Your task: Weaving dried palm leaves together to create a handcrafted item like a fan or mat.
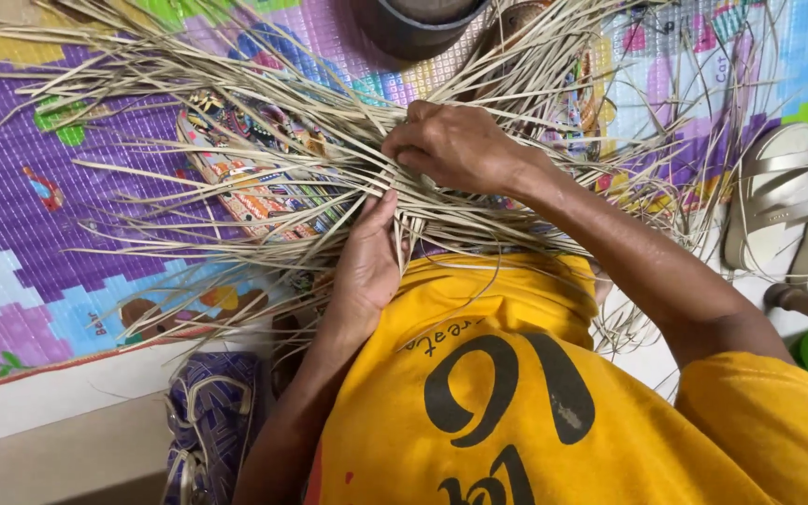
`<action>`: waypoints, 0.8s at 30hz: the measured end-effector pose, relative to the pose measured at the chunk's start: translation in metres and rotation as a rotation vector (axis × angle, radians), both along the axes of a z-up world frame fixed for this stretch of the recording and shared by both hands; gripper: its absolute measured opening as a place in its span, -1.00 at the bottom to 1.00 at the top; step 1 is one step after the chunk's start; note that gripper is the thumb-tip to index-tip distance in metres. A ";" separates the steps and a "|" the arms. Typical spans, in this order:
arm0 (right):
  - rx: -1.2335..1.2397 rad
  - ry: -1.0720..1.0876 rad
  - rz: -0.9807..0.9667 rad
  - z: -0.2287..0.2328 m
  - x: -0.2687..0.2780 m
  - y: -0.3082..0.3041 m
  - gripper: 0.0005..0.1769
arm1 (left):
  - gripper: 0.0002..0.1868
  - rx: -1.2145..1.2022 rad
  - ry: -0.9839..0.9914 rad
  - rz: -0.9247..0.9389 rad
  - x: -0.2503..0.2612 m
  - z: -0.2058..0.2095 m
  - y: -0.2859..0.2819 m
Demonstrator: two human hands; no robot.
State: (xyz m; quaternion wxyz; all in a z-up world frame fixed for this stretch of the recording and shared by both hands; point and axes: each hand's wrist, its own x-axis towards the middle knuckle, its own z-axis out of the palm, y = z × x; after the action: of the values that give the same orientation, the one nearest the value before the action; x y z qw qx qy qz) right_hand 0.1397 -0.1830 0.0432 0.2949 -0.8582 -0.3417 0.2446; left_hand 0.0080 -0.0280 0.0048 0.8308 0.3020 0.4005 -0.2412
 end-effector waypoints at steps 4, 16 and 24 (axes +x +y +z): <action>-0.296 -0.149 0.119 0.010 0.009 0.009 -0.83 | -0.02 0.087 -0.088 -0.020 -0.002 0.001 -0.001; -0.165 -0.022 0.171 -0.032 0.026 0.005 -0.84 | -0.41 0.441 -0.296 0.049 -0.012 0.000 -0.023; 0.080 0.088 0.093 -0.033 0.021 -0.010 -0.89 | -0.77 0.762 -0.588 -0.109 0.008 -0.001 -0.004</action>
State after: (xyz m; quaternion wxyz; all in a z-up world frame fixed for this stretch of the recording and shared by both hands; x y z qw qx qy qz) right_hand 0.1606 -0.1928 0.0101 0.3320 -0.8174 -0.3771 0.2818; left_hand 0.0161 -0.0321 0.0039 0.7253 0.6607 0.1920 -0.0249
